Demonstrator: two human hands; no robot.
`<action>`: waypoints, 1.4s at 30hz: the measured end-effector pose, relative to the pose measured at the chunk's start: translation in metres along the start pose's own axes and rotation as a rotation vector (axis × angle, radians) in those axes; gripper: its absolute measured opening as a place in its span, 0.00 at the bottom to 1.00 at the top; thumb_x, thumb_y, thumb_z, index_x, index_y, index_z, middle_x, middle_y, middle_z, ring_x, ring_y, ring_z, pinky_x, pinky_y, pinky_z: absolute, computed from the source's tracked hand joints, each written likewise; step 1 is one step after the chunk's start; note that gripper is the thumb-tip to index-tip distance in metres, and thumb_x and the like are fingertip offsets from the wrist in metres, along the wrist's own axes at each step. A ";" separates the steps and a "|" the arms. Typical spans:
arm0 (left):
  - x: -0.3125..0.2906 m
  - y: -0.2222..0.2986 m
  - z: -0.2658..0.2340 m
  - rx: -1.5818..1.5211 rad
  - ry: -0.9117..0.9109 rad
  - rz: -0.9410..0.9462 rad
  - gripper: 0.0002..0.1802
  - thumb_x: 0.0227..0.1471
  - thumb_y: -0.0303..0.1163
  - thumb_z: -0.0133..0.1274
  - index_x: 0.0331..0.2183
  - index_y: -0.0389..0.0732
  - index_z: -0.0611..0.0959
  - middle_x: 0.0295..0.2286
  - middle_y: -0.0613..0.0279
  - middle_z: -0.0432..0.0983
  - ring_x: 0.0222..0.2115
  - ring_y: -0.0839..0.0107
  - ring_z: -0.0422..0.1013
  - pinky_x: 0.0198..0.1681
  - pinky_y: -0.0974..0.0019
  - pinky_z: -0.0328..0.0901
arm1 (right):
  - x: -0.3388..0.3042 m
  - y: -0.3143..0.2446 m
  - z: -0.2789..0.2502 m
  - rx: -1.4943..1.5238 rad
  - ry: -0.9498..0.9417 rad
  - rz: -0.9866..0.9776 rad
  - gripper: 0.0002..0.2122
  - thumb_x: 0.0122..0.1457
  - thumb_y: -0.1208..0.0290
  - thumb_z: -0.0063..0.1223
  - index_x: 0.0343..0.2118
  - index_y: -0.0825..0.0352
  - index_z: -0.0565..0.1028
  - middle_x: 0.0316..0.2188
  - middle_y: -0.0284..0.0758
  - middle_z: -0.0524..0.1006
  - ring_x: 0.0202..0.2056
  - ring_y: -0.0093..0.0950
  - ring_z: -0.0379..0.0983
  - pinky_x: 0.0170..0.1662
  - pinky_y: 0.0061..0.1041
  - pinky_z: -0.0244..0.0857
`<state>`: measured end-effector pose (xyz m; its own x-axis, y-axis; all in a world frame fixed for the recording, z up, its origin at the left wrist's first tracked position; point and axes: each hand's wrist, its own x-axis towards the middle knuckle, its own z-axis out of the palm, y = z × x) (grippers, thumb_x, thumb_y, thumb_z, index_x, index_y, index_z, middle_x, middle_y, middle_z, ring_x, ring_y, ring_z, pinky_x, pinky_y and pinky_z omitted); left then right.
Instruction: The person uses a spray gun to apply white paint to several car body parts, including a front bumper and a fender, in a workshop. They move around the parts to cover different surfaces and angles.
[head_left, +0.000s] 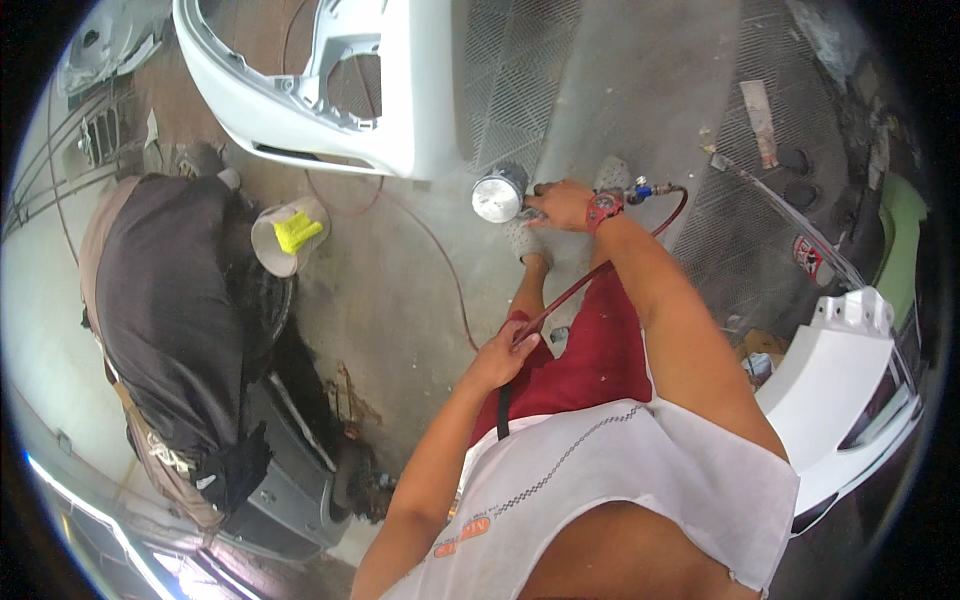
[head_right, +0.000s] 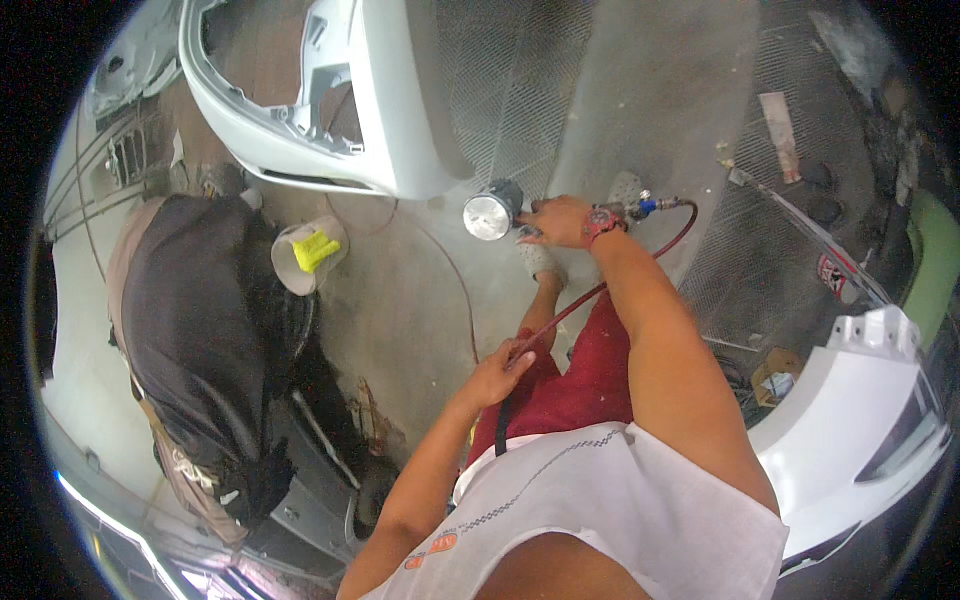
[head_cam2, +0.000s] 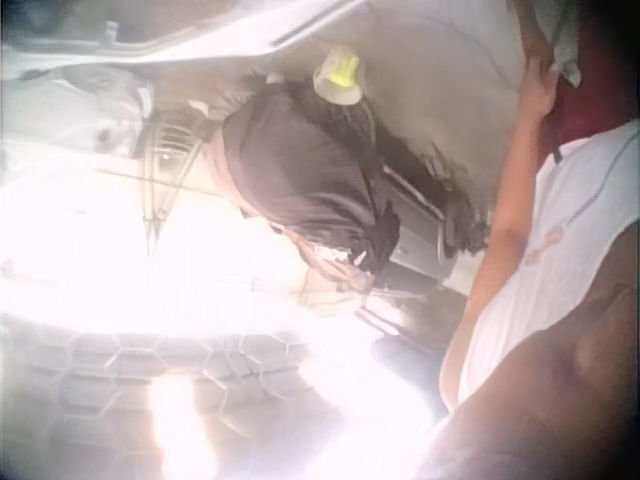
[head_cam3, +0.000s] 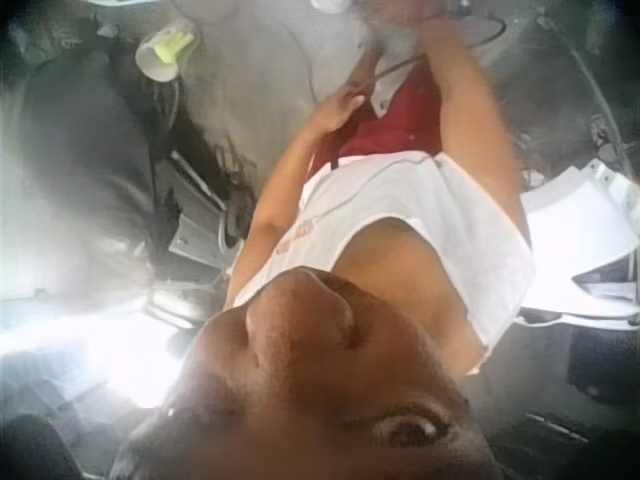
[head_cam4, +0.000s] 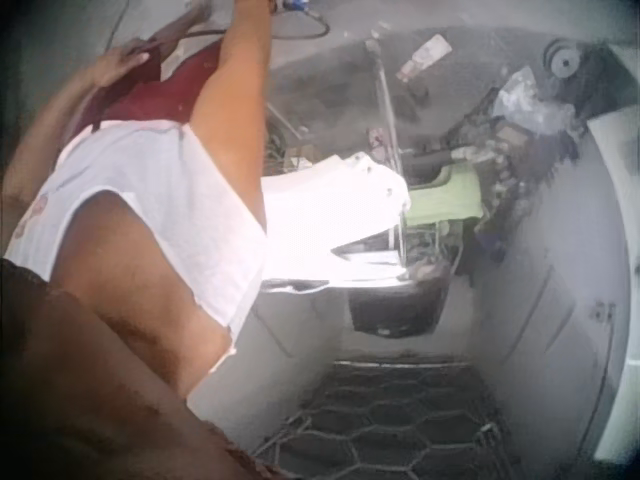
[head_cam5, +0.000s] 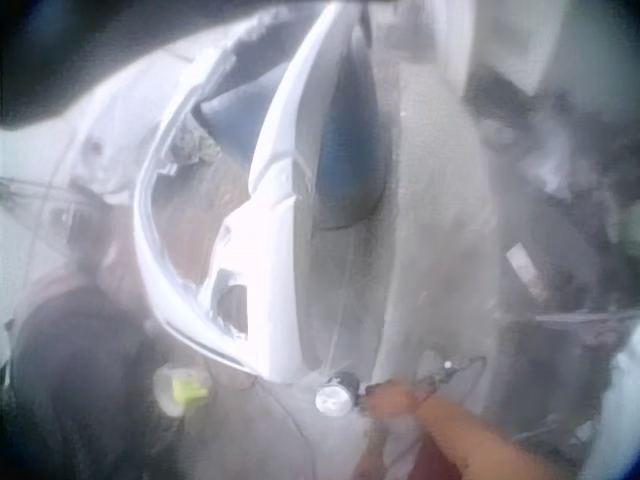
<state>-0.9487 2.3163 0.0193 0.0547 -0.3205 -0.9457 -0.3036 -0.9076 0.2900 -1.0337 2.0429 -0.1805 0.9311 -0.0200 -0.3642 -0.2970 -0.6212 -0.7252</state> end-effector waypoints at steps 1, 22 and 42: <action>-0.003 -0.008 0.000 0.000 -0.001 -0.013 0.34 0.68 0.59 0.51 0.60 0.41 0.75 0.50 0.39 0.80 0.53 0.45 0.77 0.58 0.51 0.68 | -0.006 -0.007 -0.009 -0.007 0.012 0.005 0.30 0.68 0.37 0.47 0.53 0.63 0.78 0.45 0.46 0.81 0.46 0.49 0.80 0.51 0.46 0.74; -0.050 0.041 -0.049 -0.190 0.371 -0.103 0.38 0.68 0.63 0.49 0.55 0.35 0.81 0.45 0.46 0.84 0.45 0.61 0.78 0.51 0.57 0.70 | -0.156 -0.053 -0.480 0.412 1.038 0.018 0.24 0.73 0.45 0.46 0.64 0.51 0.77 0.47 0.48 0.84 0.46 0.52 0.81 0.55 0.42 0.72; 0.156 0.345 -0.149 -0.389 0.382 -0.015 0.37 0.68 0.63 0.49 0.53 0.36 0.82 0.44 0.50 0.84 0.45 0.61 0.78 0.53 0.57 0.69 | -0.073 0.153 -0.828 0.336 1.054 0.222 0.26 0.73 0.45 0.47 0.61 0.60 0.79 0.40 0.49 0.85 0.41 0.46 0.82 0.50 0.37 0.74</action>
<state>-0.9028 1.9126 -0.0062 0.4204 -0.3166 -0.8503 0.0698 -0.9231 0.3782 -0.9720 1.3011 0.2189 0.5174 -0.8539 0.0550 -0.3718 -0.2822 -0.8844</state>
